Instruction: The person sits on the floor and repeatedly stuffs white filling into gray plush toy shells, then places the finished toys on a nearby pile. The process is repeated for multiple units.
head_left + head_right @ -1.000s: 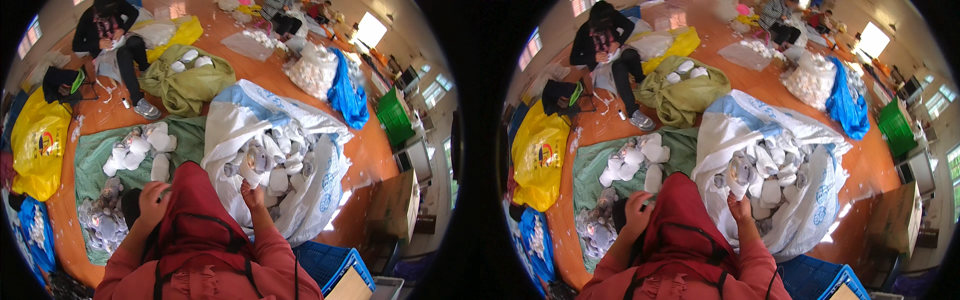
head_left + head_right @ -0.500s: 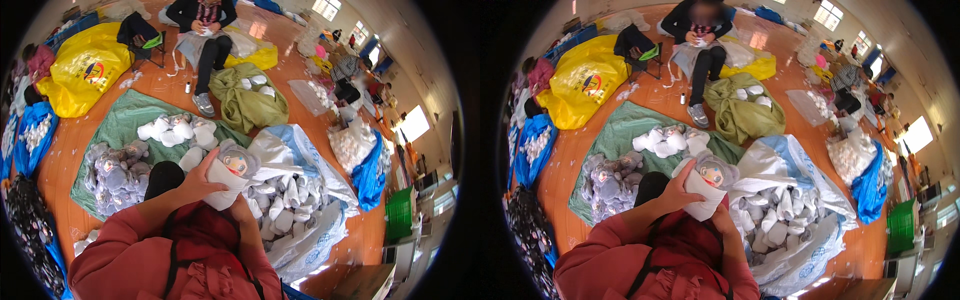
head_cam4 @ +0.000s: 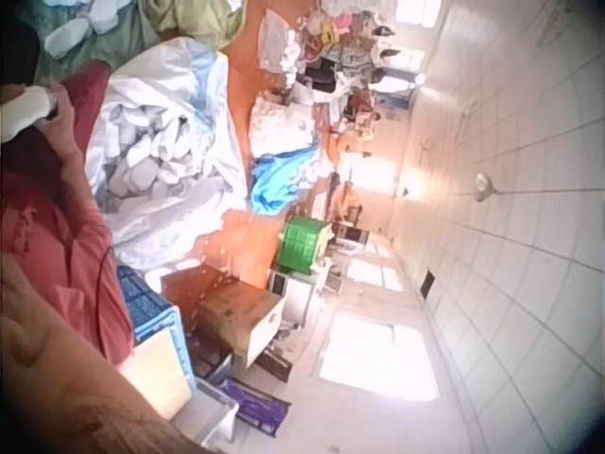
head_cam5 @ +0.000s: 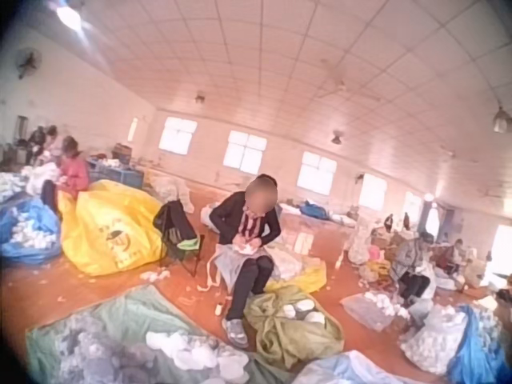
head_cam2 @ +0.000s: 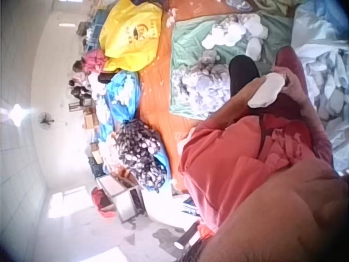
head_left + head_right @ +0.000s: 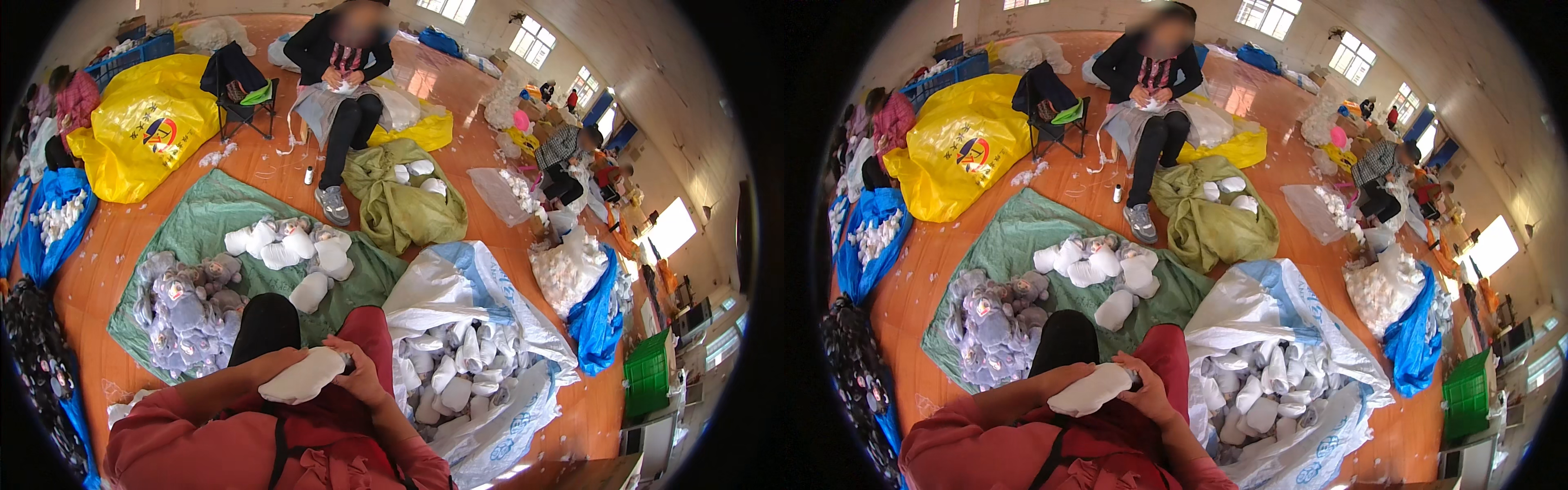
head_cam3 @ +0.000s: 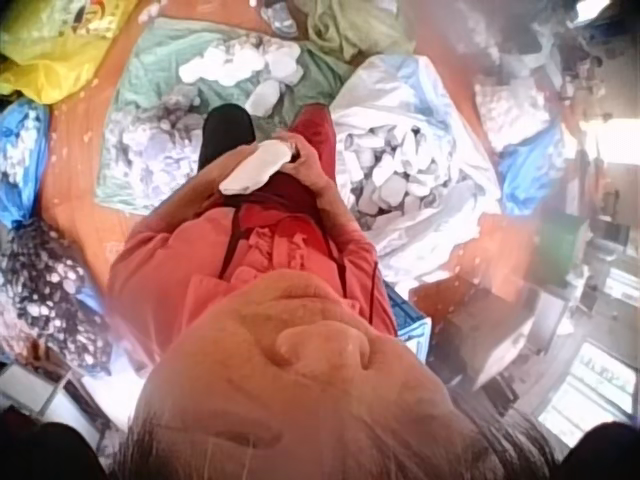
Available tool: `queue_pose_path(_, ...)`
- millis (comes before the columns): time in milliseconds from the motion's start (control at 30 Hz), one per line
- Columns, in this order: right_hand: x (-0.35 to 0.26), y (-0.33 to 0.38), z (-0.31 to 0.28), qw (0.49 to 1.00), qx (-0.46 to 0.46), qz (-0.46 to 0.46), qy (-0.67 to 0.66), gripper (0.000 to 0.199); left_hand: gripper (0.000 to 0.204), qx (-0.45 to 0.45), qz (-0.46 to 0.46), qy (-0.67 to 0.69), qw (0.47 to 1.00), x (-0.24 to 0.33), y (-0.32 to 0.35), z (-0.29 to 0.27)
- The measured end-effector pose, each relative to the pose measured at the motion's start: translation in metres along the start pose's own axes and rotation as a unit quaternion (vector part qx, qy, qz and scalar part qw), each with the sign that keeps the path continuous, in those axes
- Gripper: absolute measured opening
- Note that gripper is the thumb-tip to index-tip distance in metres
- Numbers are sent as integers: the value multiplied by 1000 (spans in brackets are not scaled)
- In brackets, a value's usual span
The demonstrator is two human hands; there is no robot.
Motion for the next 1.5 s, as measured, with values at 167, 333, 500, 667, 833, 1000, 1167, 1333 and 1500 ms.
queue_pose_path(167, 9, 5, 8, 996, -5, 92, -10, 49, 40, 84, 117, -284, 948, -5, -3, -17)
queue_pose_path(333, 17, 10, 4, 995, 28, 95, 6, 41, 26, 127, 51, 81, 987, -26, 0, -27)
queue_pose_path(500, 25, 10, 3, 993, 49, 91, -49, 30, 44, 79, 91, 17, 993, -1, 15, -10)
queue_pose_path(667, 29, 7, -2, 979, 34, 141, 142, 18, 60, 197, 144, -216, 945, 27, 23, -11)
queue_pose_path(833, 55, 9, -6, 959, 26, 161, 231, 20, 60, 288, 191, -341, 874, 43, 21, 0)
queue_pose_path(1000, 82, 22, -7, 965, 79, 158, 193, 19, 57, 336, 257, -400, 813, 44, 14, 6)
queue_pose_path(1167, 102, 34, -6, 971, 101, 193, 98, 12, 58, 294, 178, -351, 871, 43, 21, 6)
queue_pose_path(1333, 71, 14, 12, 958, 117, 220, -140, 15, 58, 300, 230, -244, 893, 47, 26, 9)
queue_pose_path(1500, 7, -10, 16, 978, 91, 37, -185, 29, 58, 153, 199, -21, 968, 55, 27, -1)
Point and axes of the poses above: each hand's wrist, its own y-axis away from the middle knuckle, its own z-axis out of the palm, x = y × z, the point moved 8 cm from there along -y, towards the middle knuckle, and after that the axes turned 13 degrees about -z, right-handed, at the moved point
